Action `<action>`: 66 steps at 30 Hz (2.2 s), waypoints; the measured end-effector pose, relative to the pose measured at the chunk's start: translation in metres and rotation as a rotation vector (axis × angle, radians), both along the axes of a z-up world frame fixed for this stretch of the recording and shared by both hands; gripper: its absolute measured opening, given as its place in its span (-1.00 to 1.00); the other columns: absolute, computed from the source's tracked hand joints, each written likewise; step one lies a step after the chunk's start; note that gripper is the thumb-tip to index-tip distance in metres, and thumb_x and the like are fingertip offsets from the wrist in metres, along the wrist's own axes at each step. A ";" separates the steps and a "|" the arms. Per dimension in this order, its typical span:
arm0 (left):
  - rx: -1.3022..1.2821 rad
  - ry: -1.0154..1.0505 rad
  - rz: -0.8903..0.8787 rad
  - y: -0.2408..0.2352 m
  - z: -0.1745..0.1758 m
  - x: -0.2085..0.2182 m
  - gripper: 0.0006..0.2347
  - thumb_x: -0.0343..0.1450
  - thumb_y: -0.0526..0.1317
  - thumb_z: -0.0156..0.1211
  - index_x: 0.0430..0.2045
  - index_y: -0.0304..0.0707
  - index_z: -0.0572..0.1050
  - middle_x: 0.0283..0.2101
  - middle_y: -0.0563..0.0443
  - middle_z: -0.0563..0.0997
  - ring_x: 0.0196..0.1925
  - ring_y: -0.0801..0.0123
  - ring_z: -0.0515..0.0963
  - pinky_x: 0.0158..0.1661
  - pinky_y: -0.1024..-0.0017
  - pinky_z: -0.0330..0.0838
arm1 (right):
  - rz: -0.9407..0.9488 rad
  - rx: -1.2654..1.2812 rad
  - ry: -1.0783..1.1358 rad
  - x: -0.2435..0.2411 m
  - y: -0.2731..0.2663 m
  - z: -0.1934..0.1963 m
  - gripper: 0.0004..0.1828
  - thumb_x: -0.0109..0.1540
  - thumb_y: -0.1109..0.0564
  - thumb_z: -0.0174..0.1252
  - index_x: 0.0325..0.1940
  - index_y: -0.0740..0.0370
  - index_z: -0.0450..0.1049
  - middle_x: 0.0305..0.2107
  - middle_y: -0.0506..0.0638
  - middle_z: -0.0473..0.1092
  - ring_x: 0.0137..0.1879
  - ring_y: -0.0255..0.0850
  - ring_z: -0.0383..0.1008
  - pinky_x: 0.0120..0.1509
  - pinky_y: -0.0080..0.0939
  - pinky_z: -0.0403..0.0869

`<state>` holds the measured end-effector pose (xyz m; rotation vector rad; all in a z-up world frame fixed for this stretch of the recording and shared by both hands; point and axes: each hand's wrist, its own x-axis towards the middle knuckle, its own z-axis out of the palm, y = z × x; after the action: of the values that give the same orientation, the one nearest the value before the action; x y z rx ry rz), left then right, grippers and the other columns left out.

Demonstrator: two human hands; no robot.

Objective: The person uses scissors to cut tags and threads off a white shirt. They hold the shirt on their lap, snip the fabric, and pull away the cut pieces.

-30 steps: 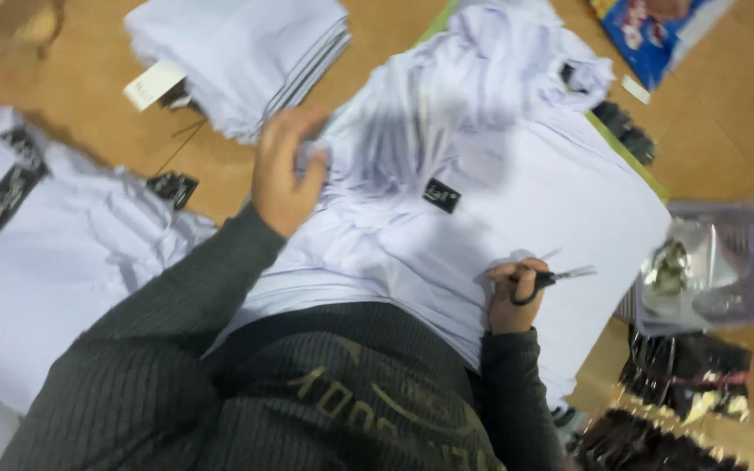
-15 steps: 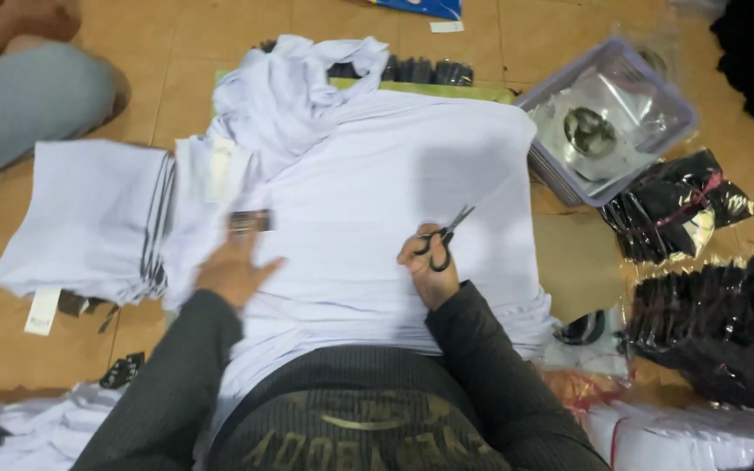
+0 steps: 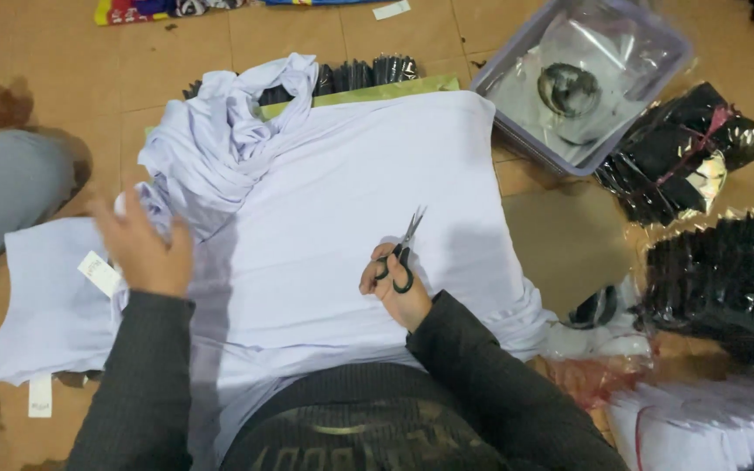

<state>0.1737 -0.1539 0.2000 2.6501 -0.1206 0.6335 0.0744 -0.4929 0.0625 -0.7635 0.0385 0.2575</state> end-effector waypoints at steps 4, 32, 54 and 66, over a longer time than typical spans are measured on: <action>0.001 0.089 -0.066 -0.042 -0.033 0.094 -0.38 0.37 -0.19 0.22 0.38 -0.37 0.25 0.37 -0.75 0.14 0.38 -0.54 0.16 0.31 -0.23 0.02 | 0.015 0.009 -0.019 0.003 0.001 -0.003 -0.52 0.37 -0.33 -0.02 -0.02 0.12 0.32 -0.51 0.13 0.44 -0.36 -0.13 0.43 -0.19 -0.17 0.32; -0.547 -0.099 -0.047 -0.011 -0.129 0.283 -0.86 0.37 -0.36 -0.07 -0.31 -0.21 0.47 -0.46 -0.07 0.48 -0.43 0.18 0.47 -0.33 0.25 0.33 | 0.135 0.287 0.137 0.036 -0.004 -0.001 -0.43 0.39 -0.38 -0.06 0.14 0.13 0.27 -0.53 0.03 0.33 -0.33 -0.09 0.29 -0.04 -0.02 0.29; -0.366 0.714 -0.631 -0.040 -0.047 0.227 -0.48 0.43 0.01 0.11 0.35 0.13 0.28 0.37 -0.12 0.36 0.39 0.04 0.23 0.17 -0.02 0.23 | 0.261 0.098 -0.058 0.037 0.007 -0.001 -0.45 0.39 -0.24 0.17 0.17 0.21 0.23 -0.48 0.14 0.39 -0.33 -0.02 0.40 -0.01 -0.03 0.41; -0.353 0.433 -0.509 -0.036 -0.105 0.236 -0.46 0.36 -0.26 0.07 0.32 0.24 0.35 0.37 0.05 0.30 0.42 -0.05 0.23 0.33 -0.11 0.02 | -0.801 -0.584 -0.527 0.272 0.027 0.041 -0.82 0.48 0.00 -0.11 -0.01 0.10 0.11 -0.63 0.16 0.35 -0.54 -0.12 0.36 -0.31 -0.38 0.31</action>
<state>0.4098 -0.1902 0.0949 2.2192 -0.4861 -0.0839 0.3459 -0.4660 0.1031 -1.3079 -0.0845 -0.7523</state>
